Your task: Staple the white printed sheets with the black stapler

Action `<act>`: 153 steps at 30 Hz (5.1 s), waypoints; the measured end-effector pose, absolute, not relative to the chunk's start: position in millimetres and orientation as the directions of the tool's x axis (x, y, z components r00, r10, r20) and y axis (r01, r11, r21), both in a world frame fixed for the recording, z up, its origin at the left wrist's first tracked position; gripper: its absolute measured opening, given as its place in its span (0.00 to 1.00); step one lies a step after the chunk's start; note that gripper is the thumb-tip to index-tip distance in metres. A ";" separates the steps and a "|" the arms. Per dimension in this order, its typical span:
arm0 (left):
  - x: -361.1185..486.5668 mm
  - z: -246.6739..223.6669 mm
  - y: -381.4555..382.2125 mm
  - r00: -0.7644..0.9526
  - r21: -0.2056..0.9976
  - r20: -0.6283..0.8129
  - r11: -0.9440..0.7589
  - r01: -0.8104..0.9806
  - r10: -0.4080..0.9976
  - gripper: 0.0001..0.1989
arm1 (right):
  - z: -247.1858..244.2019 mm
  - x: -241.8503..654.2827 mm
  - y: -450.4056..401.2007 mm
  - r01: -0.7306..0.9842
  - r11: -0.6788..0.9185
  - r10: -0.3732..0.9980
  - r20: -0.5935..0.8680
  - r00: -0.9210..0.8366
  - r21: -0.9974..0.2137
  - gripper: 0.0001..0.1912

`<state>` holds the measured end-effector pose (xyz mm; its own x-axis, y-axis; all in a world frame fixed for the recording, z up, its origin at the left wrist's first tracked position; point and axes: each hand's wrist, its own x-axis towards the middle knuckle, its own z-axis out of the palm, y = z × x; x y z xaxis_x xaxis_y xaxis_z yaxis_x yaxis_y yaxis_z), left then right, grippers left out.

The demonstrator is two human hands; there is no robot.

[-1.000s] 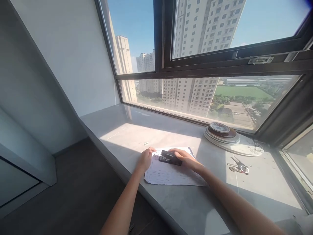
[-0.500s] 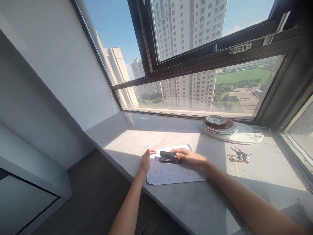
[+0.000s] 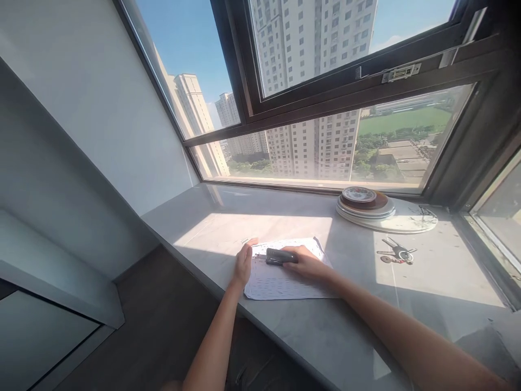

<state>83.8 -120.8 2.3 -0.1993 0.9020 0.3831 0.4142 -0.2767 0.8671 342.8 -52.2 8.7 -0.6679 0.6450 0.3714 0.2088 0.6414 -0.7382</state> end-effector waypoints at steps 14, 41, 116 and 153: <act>123.1 16.7 -119.9 -0.272 0.795 -0.278 0.061 -0.604 0.921 0.09 | 1.3 347.7 -66.6 0.131 0.991 0.105 0.721 -0.685 -0.020 0.25; 166.5 68.7 -127.1 -0.086 0.995 -0.008 0.017 0.097 0.996 0.18 | 34.3 359.9 -51.6 0.316 0.755 0.655 0.667 -0.355 -0.574 0.12; 70.0 1.3 -101.5 0.261 0.683 0.261 -0.369 0.630 0.929 0.12 | 4.4 370.0 -26.1 0.208 0.809 0.438 0.326 -0.838 -0.550 0.20; 36.0 -6.9 -108.5 -0.082 0.394 0.292 -0.041 0.918 0.953 0.22 | 5.9 370.2 -24.2 0.283 0.773 0.496 0.261 -0.828 -0.568 0.15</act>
<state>36.0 -108.5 -6.9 -0.0822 0.9529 0.2919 0.9183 -0.0413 0.3937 370.2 -24.2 5.9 -0.8281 0.4958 0.2614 0.2832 0.7726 -0.5682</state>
